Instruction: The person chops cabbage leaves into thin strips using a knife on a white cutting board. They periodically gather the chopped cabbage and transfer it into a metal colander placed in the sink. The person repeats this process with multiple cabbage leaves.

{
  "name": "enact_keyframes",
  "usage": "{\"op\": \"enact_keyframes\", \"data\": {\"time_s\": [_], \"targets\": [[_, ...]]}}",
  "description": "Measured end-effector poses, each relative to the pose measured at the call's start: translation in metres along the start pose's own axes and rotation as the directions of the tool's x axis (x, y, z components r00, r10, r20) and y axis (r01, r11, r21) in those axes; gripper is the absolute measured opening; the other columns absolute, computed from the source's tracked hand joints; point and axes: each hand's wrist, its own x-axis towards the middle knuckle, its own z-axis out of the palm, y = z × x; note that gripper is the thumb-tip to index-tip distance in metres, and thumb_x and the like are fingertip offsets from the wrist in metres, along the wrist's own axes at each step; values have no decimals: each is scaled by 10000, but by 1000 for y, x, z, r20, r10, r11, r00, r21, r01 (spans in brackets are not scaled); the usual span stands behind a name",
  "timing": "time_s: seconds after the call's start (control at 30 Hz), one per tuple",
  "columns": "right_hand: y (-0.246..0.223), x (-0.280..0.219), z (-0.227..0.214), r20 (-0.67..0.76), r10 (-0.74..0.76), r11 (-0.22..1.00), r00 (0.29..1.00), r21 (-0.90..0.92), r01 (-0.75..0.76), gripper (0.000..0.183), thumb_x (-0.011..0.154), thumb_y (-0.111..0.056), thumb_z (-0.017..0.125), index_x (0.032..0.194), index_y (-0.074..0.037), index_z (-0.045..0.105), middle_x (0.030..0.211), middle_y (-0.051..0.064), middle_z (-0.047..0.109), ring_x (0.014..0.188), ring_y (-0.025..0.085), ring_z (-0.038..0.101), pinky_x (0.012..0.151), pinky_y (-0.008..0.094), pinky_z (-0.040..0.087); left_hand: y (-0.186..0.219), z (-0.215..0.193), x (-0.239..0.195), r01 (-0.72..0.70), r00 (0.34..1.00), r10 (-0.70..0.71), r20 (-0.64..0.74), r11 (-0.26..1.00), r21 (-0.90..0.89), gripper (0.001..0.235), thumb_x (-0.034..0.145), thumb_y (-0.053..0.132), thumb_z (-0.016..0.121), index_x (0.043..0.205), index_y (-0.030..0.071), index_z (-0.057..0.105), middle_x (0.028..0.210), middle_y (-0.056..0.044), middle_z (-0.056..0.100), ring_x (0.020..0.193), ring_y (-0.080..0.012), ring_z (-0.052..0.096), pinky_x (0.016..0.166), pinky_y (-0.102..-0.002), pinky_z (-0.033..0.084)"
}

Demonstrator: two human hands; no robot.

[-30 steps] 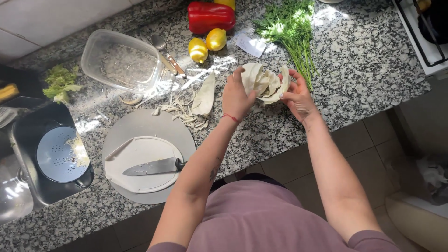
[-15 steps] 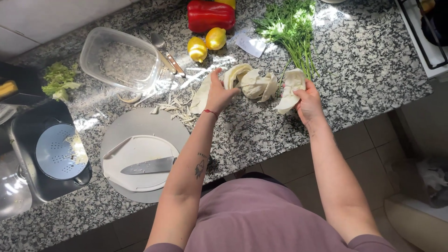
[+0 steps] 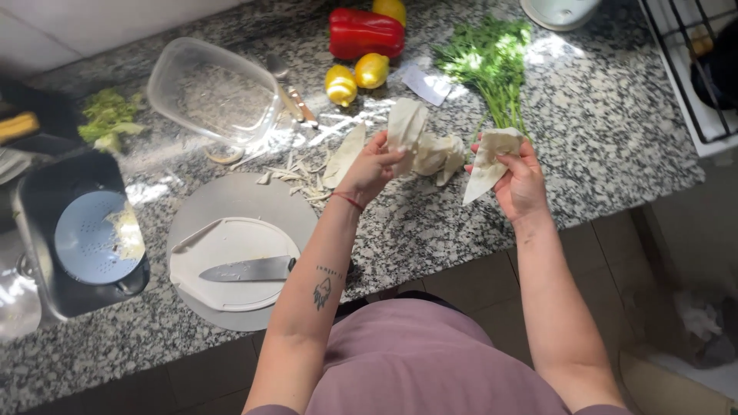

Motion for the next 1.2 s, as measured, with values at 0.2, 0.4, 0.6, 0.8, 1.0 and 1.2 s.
{"op": "enact_keyframes", "data": {"time_s": [0.2, 0.4, 0.6, 0.8, 1.0, 1.2], "targets": [[9, -19, 91, 141, 59, 992, 988, -115, -42, 277, 861, 4, 479, 1111, -107, 521, 1154, 216, 609, 1062, 361, 624, 801, 515, 584, 31, -4, -70, -246, 968, 243, 67, 968, 44, 581, 847, -26, 663, 1343, 131, 404, 1195, -86, 612, 1072, -202, 600, 913, -387, 506], [66, -23, 122, 248, 92, 927, 964, -375, 8, 341, 869, 23, 425, 1178, -89, 515, 1067, 224, 623, 979, 348, 645, 742, 475, 593, 55, -59, -140, -398, 913, 407, -13, 900, 175, 638, 792, -78, 686, 1339, 142, 442, 1181, -45, 600, 1068, -168, 586, 933, -382, 485], [104, -49, 139, 208, -98, 392, 973, -891, 230, 472, 844, -21, 499, 1315, -39, 473, 1187, 281, 495, 1112, 428, 482, 895, 538, 421, 84, -111, -215, -448, 892, 449, 44, 872, 198, 655, 811, -106, 628, 1360, 198, 441, 1196, -49, 602, 1111, -151, 553, 989, -393, 416], [128, -131, 245, 494, -207, 258, 845, -805, 534, 329, 945, -88, 548, 1275, -92, 548, 1232, 154, 527, 1139, 348, 492, 985, 481, 359, 123, -123, -278, -354, 918, 375, 130, 922, -158, 553, 795, -64, 517, 1303, 149, 470, 1169, -109, 611, 1071, -200, 568, 980, -403, 377], [174, -213, 330, 596, -7, 717, 803, -557, 420, 487, 957, -22, 412, 1430, -42, 295, 1396, 259, 389, 1313, 395, 315, 1065, 520, 253, 107, -182, -287, -103, 977, 187, 102, 835, -541, 460, 938, 342, 384, 1306, 90, 496, 1278, -125, 564, 1171, -246, 520, 1041, -482, 276], [186, -224, 340, 510, 76, 831, 857, -507, 228, 420, 989, -125, 379, 1403, -63, 357, 1348, 210, 457, 1287, 326, 385, 1031, 459, 331, 124, -199, -312, -29, 984, 130, 120, 791, -611, 397, 961, 305, 334, 1239, 65, 481, 1140, -98, 544, 956, -225, 524, 875, -465, 423]]}}
